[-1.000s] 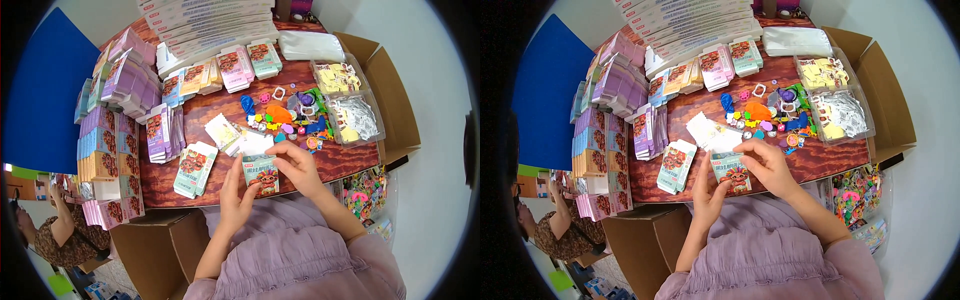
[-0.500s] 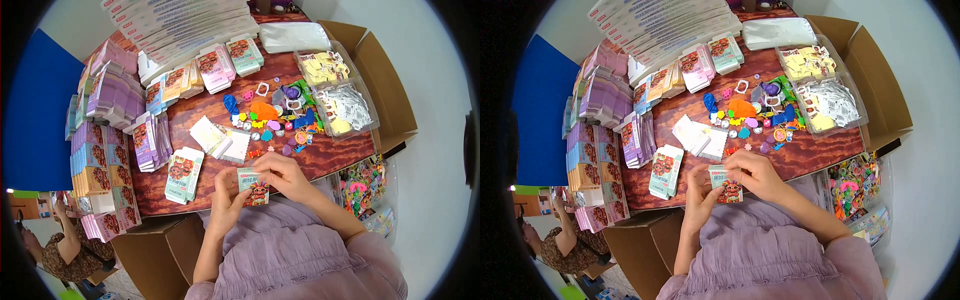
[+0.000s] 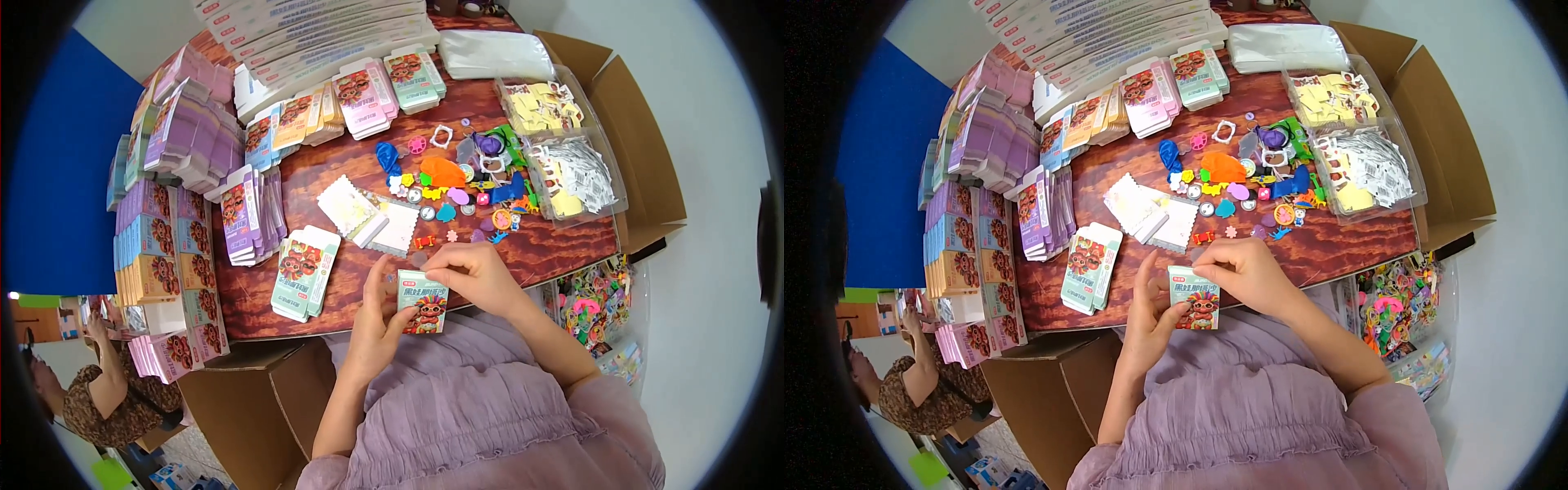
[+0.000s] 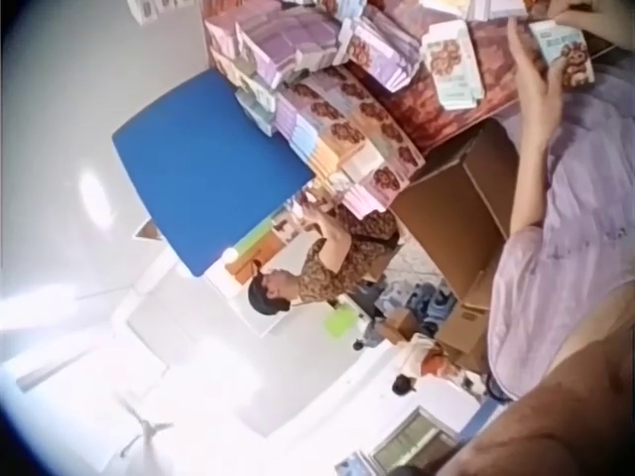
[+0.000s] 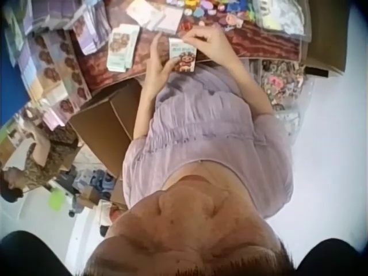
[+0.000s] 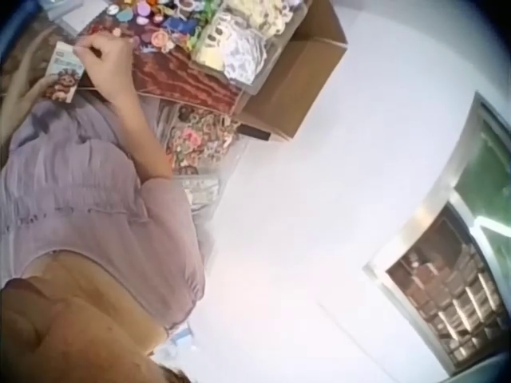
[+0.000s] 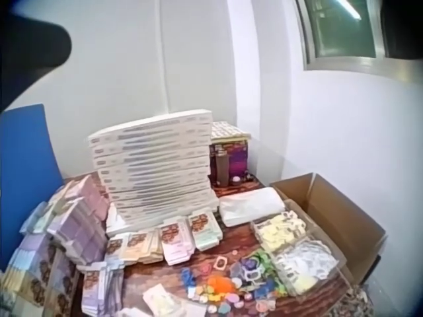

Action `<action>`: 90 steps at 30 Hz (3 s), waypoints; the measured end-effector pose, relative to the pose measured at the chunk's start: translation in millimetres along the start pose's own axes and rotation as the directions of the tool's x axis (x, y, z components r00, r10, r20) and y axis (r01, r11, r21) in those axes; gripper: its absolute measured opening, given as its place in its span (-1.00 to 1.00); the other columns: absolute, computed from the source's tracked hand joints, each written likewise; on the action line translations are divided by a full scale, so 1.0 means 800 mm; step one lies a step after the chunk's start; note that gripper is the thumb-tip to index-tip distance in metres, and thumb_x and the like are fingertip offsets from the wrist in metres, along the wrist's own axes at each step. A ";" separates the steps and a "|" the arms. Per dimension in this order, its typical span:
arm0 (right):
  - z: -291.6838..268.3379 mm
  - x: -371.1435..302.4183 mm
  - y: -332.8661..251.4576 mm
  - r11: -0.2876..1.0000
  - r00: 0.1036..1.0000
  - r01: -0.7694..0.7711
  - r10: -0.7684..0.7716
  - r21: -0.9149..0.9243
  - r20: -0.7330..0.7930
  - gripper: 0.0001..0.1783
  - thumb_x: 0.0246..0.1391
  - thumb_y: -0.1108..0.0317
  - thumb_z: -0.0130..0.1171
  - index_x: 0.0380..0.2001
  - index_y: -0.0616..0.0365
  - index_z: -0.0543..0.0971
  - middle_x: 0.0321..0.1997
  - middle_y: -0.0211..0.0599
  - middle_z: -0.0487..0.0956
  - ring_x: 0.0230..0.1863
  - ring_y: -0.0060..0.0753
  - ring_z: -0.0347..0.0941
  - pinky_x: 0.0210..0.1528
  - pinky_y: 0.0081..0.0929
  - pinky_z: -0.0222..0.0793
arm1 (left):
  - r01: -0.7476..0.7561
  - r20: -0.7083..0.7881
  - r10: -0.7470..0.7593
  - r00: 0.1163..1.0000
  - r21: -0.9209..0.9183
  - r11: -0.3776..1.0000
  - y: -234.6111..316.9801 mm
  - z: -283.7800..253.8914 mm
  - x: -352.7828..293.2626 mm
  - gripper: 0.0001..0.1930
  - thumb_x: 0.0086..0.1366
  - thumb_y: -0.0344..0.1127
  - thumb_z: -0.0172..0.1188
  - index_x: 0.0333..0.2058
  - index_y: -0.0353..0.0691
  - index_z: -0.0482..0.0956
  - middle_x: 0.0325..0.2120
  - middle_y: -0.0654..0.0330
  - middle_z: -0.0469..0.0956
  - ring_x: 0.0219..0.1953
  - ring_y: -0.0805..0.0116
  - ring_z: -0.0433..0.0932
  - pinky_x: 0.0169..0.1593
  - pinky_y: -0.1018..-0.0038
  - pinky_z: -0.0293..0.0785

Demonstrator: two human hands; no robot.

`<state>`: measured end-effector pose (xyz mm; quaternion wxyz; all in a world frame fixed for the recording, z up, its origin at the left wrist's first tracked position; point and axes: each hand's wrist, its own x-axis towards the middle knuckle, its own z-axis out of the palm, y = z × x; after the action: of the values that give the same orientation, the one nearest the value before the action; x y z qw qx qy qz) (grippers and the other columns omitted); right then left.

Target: Packaging small stickers and printed cards into sets and placing them into a box.

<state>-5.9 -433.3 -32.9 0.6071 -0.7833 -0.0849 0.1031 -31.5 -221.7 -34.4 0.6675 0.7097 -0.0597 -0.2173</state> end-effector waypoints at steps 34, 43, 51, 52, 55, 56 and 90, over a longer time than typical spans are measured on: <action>0.166 0.076 -0.057 0.973 0.973 0.231 -0.231 0.026 -0.016 -0.64 0.04 0.42 0.32 -0.06 0.21 0.54 -0.22 -0.23 0.56 -0.27 -0.39 0.52 -0.25 -0.48 0.43 | -0.106 -0.557 0.215 0.802 0.221 0.970 0.017 -0.144 -0.051 -0.69 0.40 -0.58 -0.03 0.09 -0.29 0.44 -0.07 0.26 0.47 -0.16 0.59 0.41 -0.07 0.65 0.36; 0.166 0.102 -0.026 0.952 0.951 0.298 -0.303 0.074 0.067 -0.61 0.09 0.44 0.22 0.02 0.18 0.52 -0.17 -0.18 0.54 -0.08 -0.18 0.47 -0.10 -0.32 0.41 | -0.115 -0.545 0.318 0.776 0.373 0.921 -0.021 -0.180 -0.056 -0.68 0.44 -0.50 -0.05 0.13 -0.25 0.44 -0.15 0.22 0.51 -0.23 0.57 0.49 -0.13 0.60 0.44; 0.209 0.120 -0.019 0.621 0.904 0.325 -0.426 -0.713 0.041 -0.03 -0.21 0.11 0.47 0.24 0.28 0.27 0.06 -0.03 0.45 0.12 -0.06 0.32 0.04 -0.14 0.24 | 0.359 -0.683 0.382 0.623 0.683 0.636 -0.038 -0.219 -0.039 -0.59 0.42 -0.46 0.00 0.22 -0.33 0.32 0.04 -0.08 0.51 0.05 -0.03 0.50 0.10 0.23 0.40; 0.215 0.120 -0.015 0.576 0.901 0.318 -0.431 -0.754 0.051 -0.04 -0.24 0.11 0.47 0.23 0.27 0.30 0.02 -0.06 0.45 0.09 -0.08 0.33 0.02 -0.16 0.25 | 0.371 -0.606 0.492 0.625 0.785 0.496 -0.039 -0.208 -0.034 -0.57 0.39 -0.46 0.04 0.22 -0.36 0.33 0.11 -0.12 0.46 0.15 -0.11 0.42 0.18 0.18 0.34; 0.208 0.125 -0.011 0.503 0.880 0.340 -0.468 -0.794 0.081 -0.21 -0.15 0.20 0.37 0.18 0.25 0.37 -0.08 -0.12 0.45 -0.01 -0.13 0.35 -0.05 -0.21 0.26 | 0.215 -0.547 0.445 0.709 0.769 0.602 -0.015 -0.166 -0.035 -0.52 0.33 -0.49 0.11 0.21 -0.39 0.33 0.15 -0.13 0.41 0.22 -0.09 0.34 0.23 0.20 0.28; 0.197 0.123 -0.019 0.532 0.846 0.403 -0.527 -0.745 0.080 -0.31 -0.09 0.26 0.29 0.15 0.25 0.39 -0.11 -0.15 0.45 -0.04 -0.14 0.35 -0.08 -0.23 0.26 | 0.088 -0.498 0.468 0.730 0.748 0.658 -0.006 -0.154 -0.037 -0.50 0.30 -0.50 0.15 0.21 -0.38 0.34 0.13 -0.12 0.44 0.17 -0.11 0.39 0.21 0.22 0.31; 0.044 0.018 -0.029 0.972 0.974 0.208 -0.196 0.113 -0.110 -0.84 0.15 0.51 0.19 -0.20 0.29 0.65 -0.25 -0.30 0.58 -0.23 -0.46 0.53 -0.16 -0.52 0.43 | -0.112 -0.120 0.044 0.992 -0.649 0.752 -0.030 -0.027 -0.005 -0.49 0.40 -0.22 0.14 0.19 -0.43 0.34 -0.01 0.12 0.55 -0.03 0.36 0.58 0.01 0.42 0.53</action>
<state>-1.1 -391.0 -19.9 0.6653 -0.7356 -0.1275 0.0072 -31.8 -197.9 -56.5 0.8839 0.4383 0.0232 -0.1616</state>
